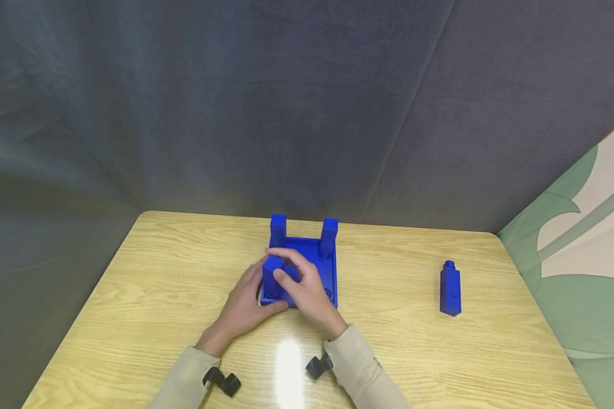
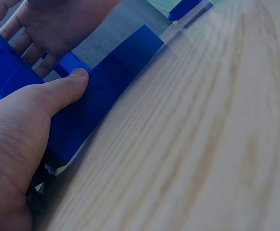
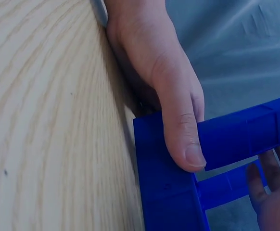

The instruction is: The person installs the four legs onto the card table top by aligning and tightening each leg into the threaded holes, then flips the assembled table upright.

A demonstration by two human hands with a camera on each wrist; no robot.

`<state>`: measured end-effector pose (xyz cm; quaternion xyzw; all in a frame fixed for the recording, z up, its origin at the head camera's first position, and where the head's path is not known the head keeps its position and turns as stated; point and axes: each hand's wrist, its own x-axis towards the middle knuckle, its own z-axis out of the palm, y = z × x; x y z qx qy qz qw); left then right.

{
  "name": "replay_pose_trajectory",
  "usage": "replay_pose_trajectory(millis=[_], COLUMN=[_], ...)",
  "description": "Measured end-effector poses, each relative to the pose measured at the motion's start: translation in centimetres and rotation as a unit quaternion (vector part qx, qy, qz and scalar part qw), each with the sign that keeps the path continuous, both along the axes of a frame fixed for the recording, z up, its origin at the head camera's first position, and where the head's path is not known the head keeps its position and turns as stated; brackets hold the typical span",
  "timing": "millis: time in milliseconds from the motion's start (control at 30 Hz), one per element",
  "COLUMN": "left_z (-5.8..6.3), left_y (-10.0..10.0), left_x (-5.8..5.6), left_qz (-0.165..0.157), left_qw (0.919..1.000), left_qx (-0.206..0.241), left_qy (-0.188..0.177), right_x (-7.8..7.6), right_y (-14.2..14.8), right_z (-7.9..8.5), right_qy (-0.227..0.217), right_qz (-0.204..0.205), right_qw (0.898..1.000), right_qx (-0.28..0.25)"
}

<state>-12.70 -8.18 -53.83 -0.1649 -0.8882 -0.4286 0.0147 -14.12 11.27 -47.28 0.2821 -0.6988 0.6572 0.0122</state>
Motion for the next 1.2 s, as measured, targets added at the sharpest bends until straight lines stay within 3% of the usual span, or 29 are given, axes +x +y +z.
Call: replay_pose_trajectory(millis=[133, 300, 433, 600, 733, 867, 1200], left_z=[0.0, 0.07, 0.06, 0.0, -0.06, -0.19, -0.03], left_y=[0.0, 0.01, -0.03, -0.1, -0.05, -0.02, -0.04], left_x=[0.0, 0.02, 0.06, 0.08, -0.01, -0.17, -0.04], left_qz=[-0.001, -0.002, -0.001, 0.002, -0.002, -0.011, -0.003], left_qw=[1.0, 1.0, 1.0, 1.0, 1.0, 0.9996, 0.9999], left_qx=[0.001, 0.002, 0.004, 0.004, 0.003, 0.005, 0.009], left_qy=[0.004, 0.002, -0.002, -0.004, 0.005, 0.025, 0.009], right_x=[0.1, 0.29, 0.37, 0.29, 0.06, -0.1, 0.06], right_y=[-0.26, -0.6, -0.76, -0.58, -0.28, -0.14, -0.25], right_z=[-0.17, -0.09, 0.14, -0.03, -0.32, -0.45, -0.48], right_qy=[0.012, 0.038, 0.055, 0.054, 0.032, 0.006, -0.006], right_qz=[-0.054, -0.142, -0.167, -0.132, -0.046, 0.026, 0.032], right_qw=[0.998, 0.987, 0.981, 0.987, 0.998, 1.0, 0.999], right_qx=[0.03, 0.067, 0.076, 0.069, 0.022, -0.015, -0.022])
